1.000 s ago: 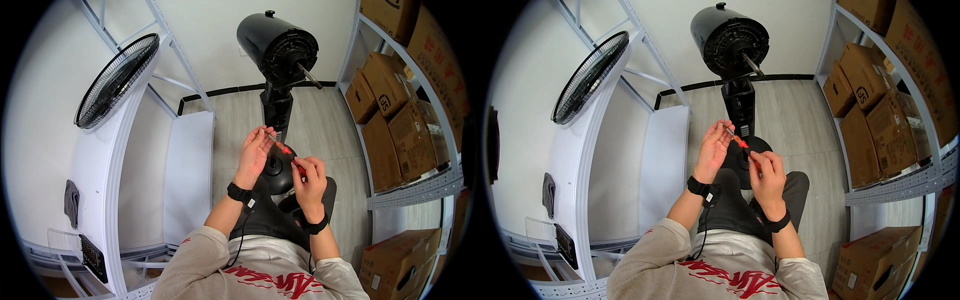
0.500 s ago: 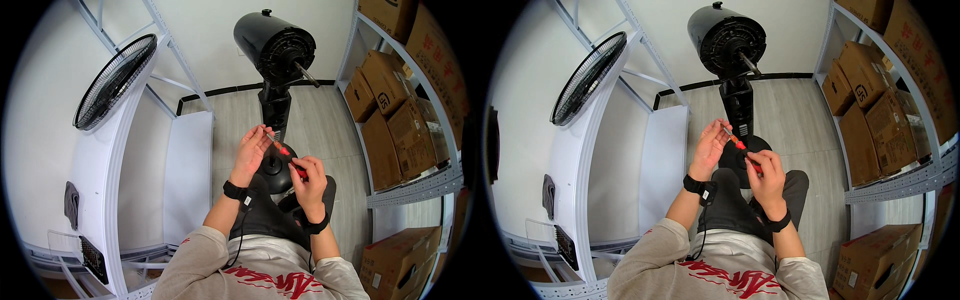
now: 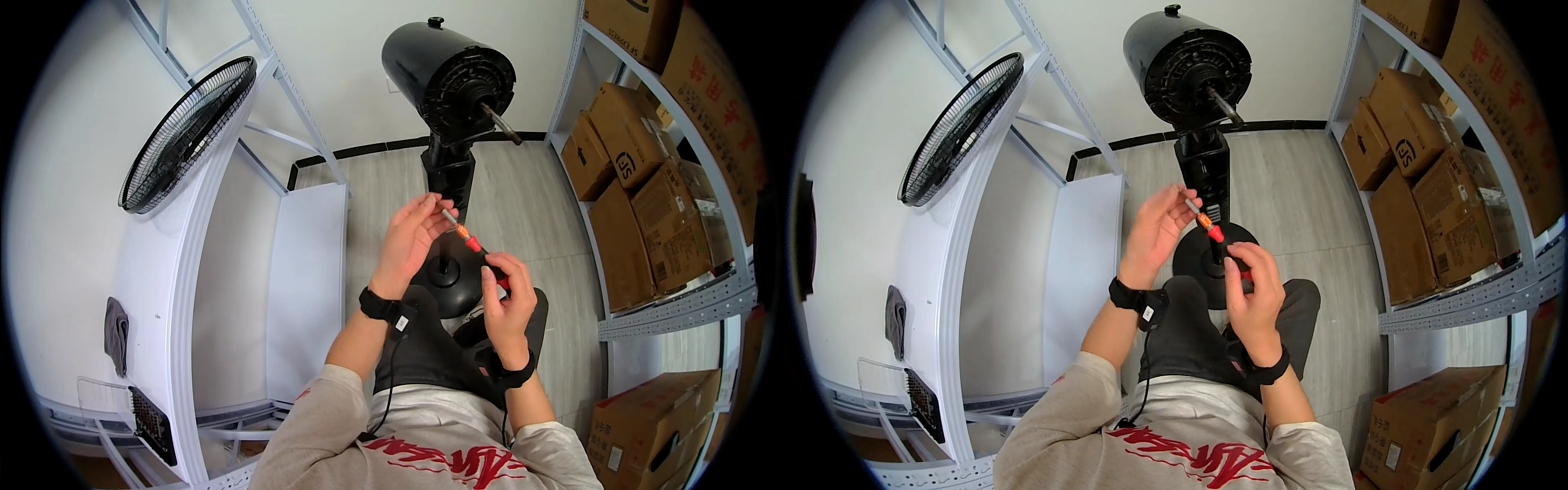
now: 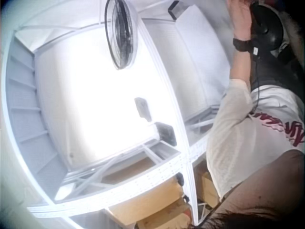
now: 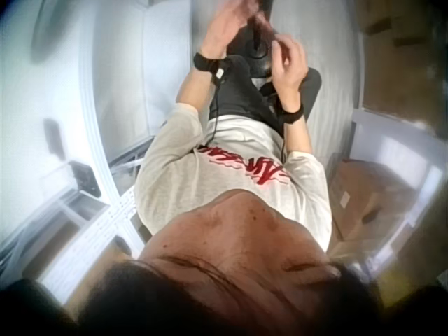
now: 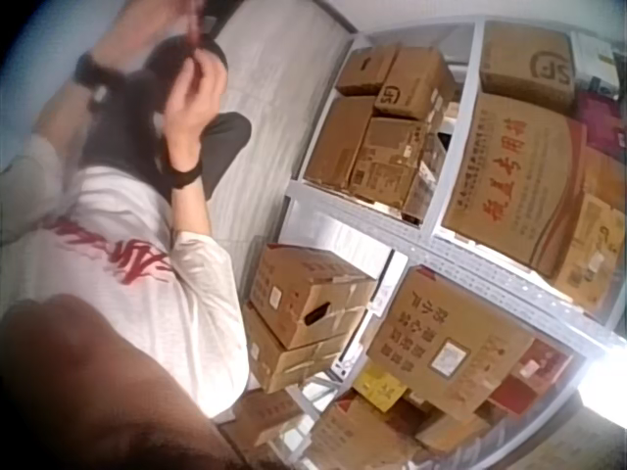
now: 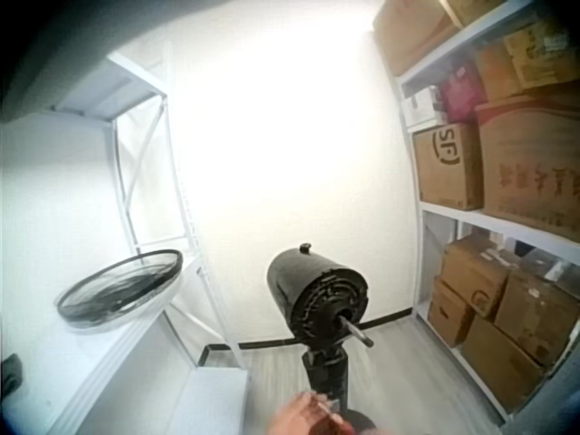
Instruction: The person sits on the floor and uses a screwdriver to tighten screws on the motor housing of a standing fan. They rotate the motor to access different screws and later attach the fan cage to the motor assembly.
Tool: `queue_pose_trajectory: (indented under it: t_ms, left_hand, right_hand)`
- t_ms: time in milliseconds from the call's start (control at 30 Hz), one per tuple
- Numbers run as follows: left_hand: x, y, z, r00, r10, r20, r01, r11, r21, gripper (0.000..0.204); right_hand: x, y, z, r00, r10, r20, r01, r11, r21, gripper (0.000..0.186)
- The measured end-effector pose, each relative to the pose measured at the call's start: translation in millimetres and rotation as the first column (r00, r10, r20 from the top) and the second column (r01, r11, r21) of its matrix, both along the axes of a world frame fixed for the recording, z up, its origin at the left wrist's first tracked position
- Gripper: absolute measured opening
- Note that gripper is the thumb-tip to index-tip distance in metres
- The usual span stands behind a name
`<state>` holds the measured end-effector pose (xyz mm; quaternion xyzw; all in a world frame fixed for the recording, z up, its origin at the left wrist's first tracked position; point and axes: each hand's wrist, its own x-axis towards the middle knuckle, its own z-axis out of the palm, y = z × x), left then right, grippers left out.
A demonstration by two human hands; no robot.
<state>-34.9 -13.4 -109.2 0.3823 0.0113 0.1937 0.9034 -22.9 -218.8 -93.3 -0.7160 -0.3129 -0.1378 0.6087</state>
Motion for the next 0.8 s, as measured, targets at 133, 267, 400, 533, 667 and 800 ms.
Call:
queue_pose_trajectory:
  t_ms: [133,267,400,533,667,800]
  left_hand:
    - [13.4,0.5,44.8,0.999,-0.034,0.039,0.029,0.991,0.127,0.028]
    - [16.4,2.6,72.9,0.997,0.047,0.064,-0.064,0.952,0.299,0.028]
    - [21.3,13.1,70.8,0.865,0.461,0.199,-0.473,0.616,0.630,0.036]
    - [26.2,17.0,102.4,0.517,0.558,0.649,-0.685,-0.185,0.705,0.067]
    - [43.1,35.4,144.4,0.578,0.372,0.726,-0.676,-0.281,0.681,0.089]
    - [51.8,51.8,162.2,0.751,0.275,0.601,-0.563,-0.209,0.799,0.093]
  right_hand:
    - [3.1,0.0,18.1,0.995,-0.074,0.061,0.072,0.997,0.039,0.023]
    - [9.8,-2.2,46.0,0.962,-0.118,0.248,0.098,0.991,0.094,0.023]
    - [15.8,-3.2,77.9,0.904,-0.130,0.406,0.104,0.991,0.087,0.025]
    - [25.1,2.0,100.1,0.866,-0.138,0.481,0.130,0.990,0.052,0.027]
    - [26.7,10.4,109.9,0.837,-0.158,0.524,0.152,0.987,0.055,0.028]
    - [29.5,13.8,114.3,0.835,-0.169,0.524,0.168,0.985,0.050,0.029]
